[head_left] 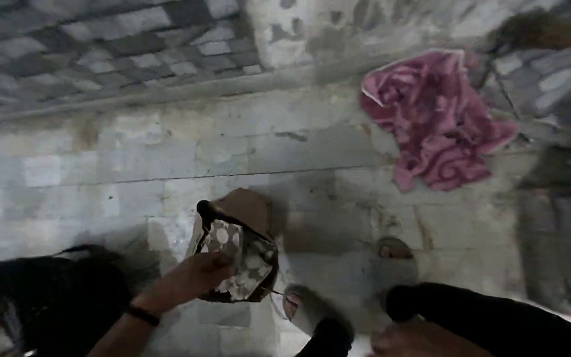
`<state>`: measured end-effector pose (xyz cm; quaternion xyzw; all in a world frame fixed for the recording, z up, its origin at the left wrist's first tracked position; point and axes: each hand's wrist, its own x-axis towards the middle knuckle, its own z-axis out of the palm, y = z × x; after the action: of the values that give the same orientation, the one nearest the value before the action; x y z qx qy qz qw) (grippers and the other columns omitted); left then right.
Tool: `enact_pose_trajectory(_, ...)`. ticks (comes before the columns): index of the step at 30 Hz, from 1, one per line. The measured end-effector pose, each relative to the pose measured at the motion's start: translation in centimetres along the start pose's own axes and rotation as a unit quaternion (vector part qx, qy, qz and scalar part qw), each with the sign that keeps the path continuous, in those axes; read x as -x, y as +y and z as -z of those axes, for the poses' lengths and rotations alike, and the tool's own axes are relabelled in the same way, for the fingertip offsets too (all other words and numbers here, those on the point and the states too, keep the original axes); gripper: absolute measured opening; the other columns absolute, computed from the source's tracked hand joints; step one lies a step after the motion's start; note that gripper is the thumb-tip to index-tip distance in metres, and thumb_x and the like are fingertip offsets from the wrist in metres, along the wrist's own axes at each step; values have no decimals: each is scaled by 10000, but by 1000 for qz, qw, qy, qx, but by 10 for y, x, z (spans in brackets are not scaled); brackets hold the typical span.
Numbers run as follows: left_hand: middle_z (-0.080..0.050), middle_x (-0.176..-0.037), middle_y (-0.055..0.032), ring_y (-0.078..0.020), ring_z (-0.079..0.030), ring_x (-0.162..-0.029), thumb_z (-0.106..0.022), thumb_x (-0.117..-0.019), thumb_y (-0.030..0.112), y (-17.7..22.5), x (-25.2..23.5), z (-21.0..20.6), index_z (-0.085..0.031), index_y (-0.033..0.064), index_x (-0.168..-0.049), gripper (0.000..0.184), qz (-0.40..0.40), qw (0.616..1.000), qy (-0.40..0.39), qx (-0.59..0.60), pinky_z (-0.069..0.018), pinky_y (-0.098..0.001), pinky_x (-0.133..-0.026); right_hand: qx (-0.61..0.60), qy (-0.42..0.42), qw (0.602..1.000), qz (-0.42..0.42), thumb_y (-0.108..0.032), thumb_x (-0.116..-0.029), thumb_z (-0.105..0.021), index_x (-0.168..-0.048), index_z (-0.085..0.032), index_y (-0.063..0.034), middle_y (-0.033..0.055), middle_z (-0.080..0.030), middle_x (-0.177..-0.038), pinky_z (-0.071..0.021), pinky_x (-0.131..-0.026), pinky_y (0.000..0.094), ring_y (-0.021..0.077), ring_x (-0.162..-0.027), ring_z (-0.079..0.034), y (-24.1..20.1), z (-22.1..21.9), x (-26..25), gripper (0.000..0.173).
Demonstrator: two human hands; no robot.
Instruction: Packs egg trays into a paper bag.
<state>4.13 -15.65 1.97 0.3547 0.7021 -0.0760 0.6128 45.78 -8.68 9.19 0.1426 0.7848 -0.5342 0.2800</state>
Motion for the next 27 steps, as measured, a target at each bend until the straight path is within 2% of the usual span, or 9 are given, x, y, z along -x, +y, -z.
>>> enact_pose_trajectory(3, -685, -1179, -182, -339, -671, -1088, -765, -912, 448, 21, -3, -29, -561, 23, -1354, 647, 80, 986, 114, -88, -535, -574, -971, -48, -52, 996, -61, -463, -1010, -591, -1213, -708, -133, 178, -695, -1168, -519, -866, 658, 414, -1086, -666, -2, 3, -7, 405)
enact_pose_trajectory(5, -632, -1289, -228, -400, -626, -1181, -833, -816, 528, 26, -2, -47, -463, 35, -1451, 885, 118, 967, 201, -102, -513, -614, -995, -76, -95, 986, -116, -454, -1013, -596, -1275, -665, -116, 209, -673, -1212, -504, -914, 667, 441, -1142, -638, -5, 0, -5, 434)
enact_pose_trajectory(7, -456, -1502, -278, -449, -469, -1374, -845, -694, 677, 27, -2, -69, -397, 19, -1520, 1147, 113, 937, 282, -172, -420, -619, -1107, -111, -92, 981, -132, -410, -1008, -604, -1286, -651, -88, 232, -677, -1192, -504, -919, 664, 450, -1135, -641, -7, -7, 0, 427)
enact_pose_trajectory(9, -364, -1564, -320, -493, -384, -1434, -770, -659, 797, 18, 4, -92, -251, -16, -1590, 1340, 41, 898, 380, -216, -336, -623, -1172, -161, -65, 975, -139, -350, -1006, -605, -1316, -642, -78, 228, -677, -1205, -493, -955, 642, 432, -1154, -634, -7, -19, 6, 414)
enact_pose_trajectory(11, -441, -1499, -325, -506, -463, -1356, -707, -699, 799, 13, 13, -107, -183, 24, -1623, 1315, -14, 865, 448, -225, -378, -641, -1127, -200, -26, 968, -149, -328, -996, -601, -1315, -650, -98, 204, -687, -1196, -500, -965, 628, 408, -1150, -643, 2, -43, 11, 397)
enact_pose_trajectory(18, -204, -1651, -296, -483, -276, -1496, -606, -489, 1016, 37, 18, -170, -175, 79, -1643, 1548, 70, 879, 310, -356, -214, -630, -1220, -398, 55, 908, -119, -370, -1004, -614, -1294, -666, -119, 140, -711, -1031, -541, -892, 547, 298, -945, -688, 14, -143, 31, 387)
enact_pose_trajectory(21, -175, -1650, -317, -500, -193, -1522, -690, -682, 853, 50, 2, -192, -170, 143, -1653, 1310, 117, 879, 322, -332, -164, -666, -1215, -474, 121, 861, -141, -407, -994, -642, -1314, -656, -158, 85, -716, -1032, -559, -891, 480, 227, -926, -691, 22, -157, 41, 406)
enact_pose_trajectory(24, -384, -1590, -235, -432, -350, -1475, -658, -944, 409, 50, -4, -182, -448, 116, -1540, 696, 146, 874, 381, -263, -253, -632, -1200, -533, 260, 783, -188, -393, -981, -644, -1298, -669, -188, 45, -729, -1051, -588, -861, 442, 183, -926, -703, 32, -175, 63, 378)
enact_pose_trajectory(27, -455, -1542, -199, -414, -425, -1418, -674, -951, 296, 48, 23, -151, -563, 83, -1429, 535, 142, 876, 392, -242, -306, -607, -1179, -565, 329, 719, -234, -306, -1004, -617, -1273, -677, -132, 73, -739, -1060, -610, -786, 437, 200, -885, -720, 40, -216, 89, 326)
